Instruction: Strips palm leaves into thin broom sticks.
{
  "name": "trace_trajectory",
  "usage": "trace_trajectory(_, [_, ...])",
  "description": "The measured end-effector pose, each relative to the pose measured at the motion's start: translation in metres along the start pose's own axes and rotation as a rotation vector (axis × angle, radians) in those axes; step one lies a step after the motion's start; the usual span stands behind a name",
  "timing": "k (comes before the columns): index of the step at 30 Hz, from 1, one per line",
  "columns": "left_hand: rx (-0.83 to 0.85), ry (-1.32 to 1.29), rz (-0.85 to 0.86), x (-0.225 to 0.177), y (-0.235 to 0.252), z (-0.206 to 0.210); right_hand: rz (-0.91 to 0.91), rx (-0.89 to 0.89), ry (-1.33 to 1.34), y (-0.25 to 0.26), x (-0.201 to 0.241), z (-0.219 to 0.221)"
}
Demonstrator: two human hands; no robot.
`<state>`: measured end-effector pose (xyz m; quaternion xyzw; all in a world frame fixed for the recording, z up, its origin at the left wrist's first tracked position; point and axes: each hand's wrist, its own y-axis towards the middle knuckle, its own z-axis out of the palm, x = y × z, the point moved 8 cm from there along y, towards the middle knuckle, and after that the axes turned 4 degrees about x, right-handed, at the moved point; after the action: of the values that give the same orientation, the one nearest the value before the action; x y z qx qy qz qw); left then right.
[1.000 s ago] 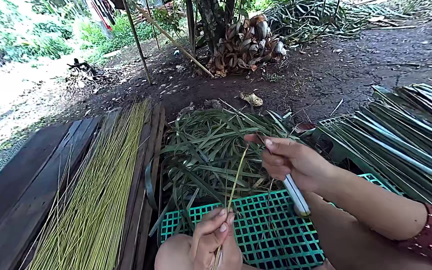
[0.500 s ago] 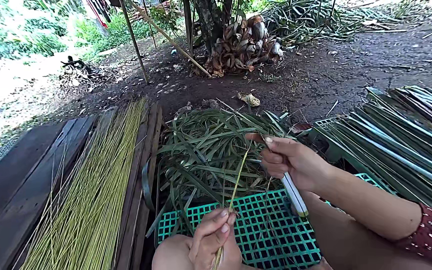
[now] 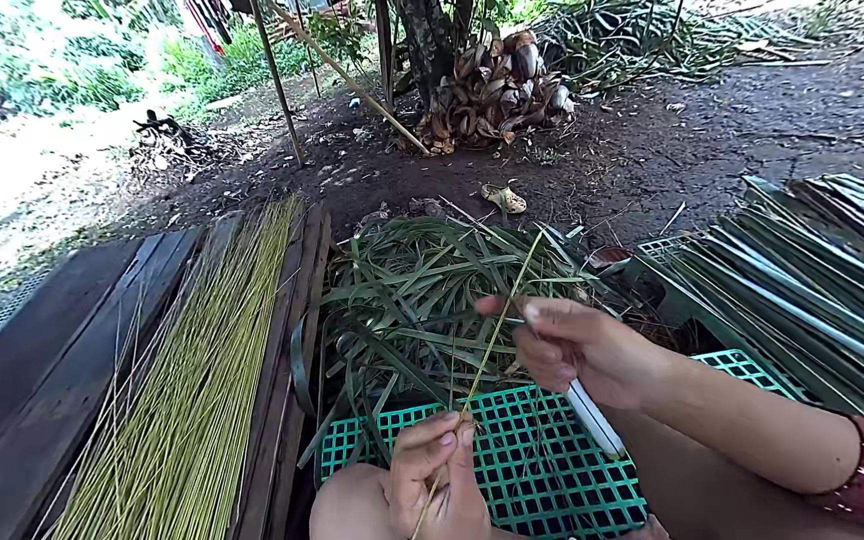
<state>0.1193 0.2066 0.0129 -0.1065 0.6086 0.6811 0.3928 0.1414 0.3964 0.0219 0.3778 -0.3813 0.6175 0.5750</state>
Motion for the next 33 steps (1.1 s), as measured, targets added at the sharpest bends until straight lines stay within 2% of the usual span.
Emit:
trace_trajectory(3, [-0.015,-0.026,-0.007,0.001,0.000,0.004,0.129,0.352,-0.110,-0.008,-0.020,0.044])
trace_trajectory(5, [-0.017,-0.046,-0.012,0.001,0.000,0.006,0.153,0.405,-0.136,-0.009,-0.026,0.056])
trace_trajectory(8, [-0.024,-0.080,-0.052,0.000,0.000,0.004,0.078,0.292,-0.149,-0.003,-0.018,0.046])
trace_trajectory(12, [-0.020,-0.167,-0.148,0.001,0.000,-0.002,-0.092,-0.078,-0.083,0.004,0.011,-0.004])
trace_trajectory(14, [-0.028,-0.192,-0.179,0.005,-0.002,0.000,-0.131,-0.192,-0.023,0.003,0.016,-0.019])
trace_trajectory(16, [-0.049,-0.201,-0.167,0.008,-0.003,0.002,-0.098,-0.139,-0.005,0.003,0.011,-0.012])
trace_trajectory(19, [-0.069,-0.218,-0.163,0.010,-0.001,0.002,0.054,0.196,-0.073,-0.002,-0.007,0.026])
trace_trajectory(21, [-0.074,-0.223,-0.171,0.008,0.000,0.002,0.096,0.276,-0.095,-0.001,-0.012,0.037])
trace_trajectory(23, [-0.060,-0.231,-0.179,0.005,0.001,-0.003,0.017,0.123,-0.088,0.004,-0.001,0.019])
trace_trajectory(27, [-0.017,-0.202,-0.182,-0.001,0.000,-0.020,-0.240,-0.333,0.038,-0.001,0.035,-0.059])
trace_trajectory(29, [-0.024,-0.165,-0.168,-0.003,0.000,-0.032,-0.281,-0.519,0.131,-0.012,0.043,-0.079])
trace_trajectory(31, [-0.023,-0.152,-0.155,-0.003,0.003,-0.035,-0.249,-0.470,0.127,-0.015,0.041,-0.067])
trace_trajectory(33, [-0.015,-0.152,-0.163,-0.002,0.005,-0.032,-0.136,-0.202,0.050,-0.010,0.029,-0.034])
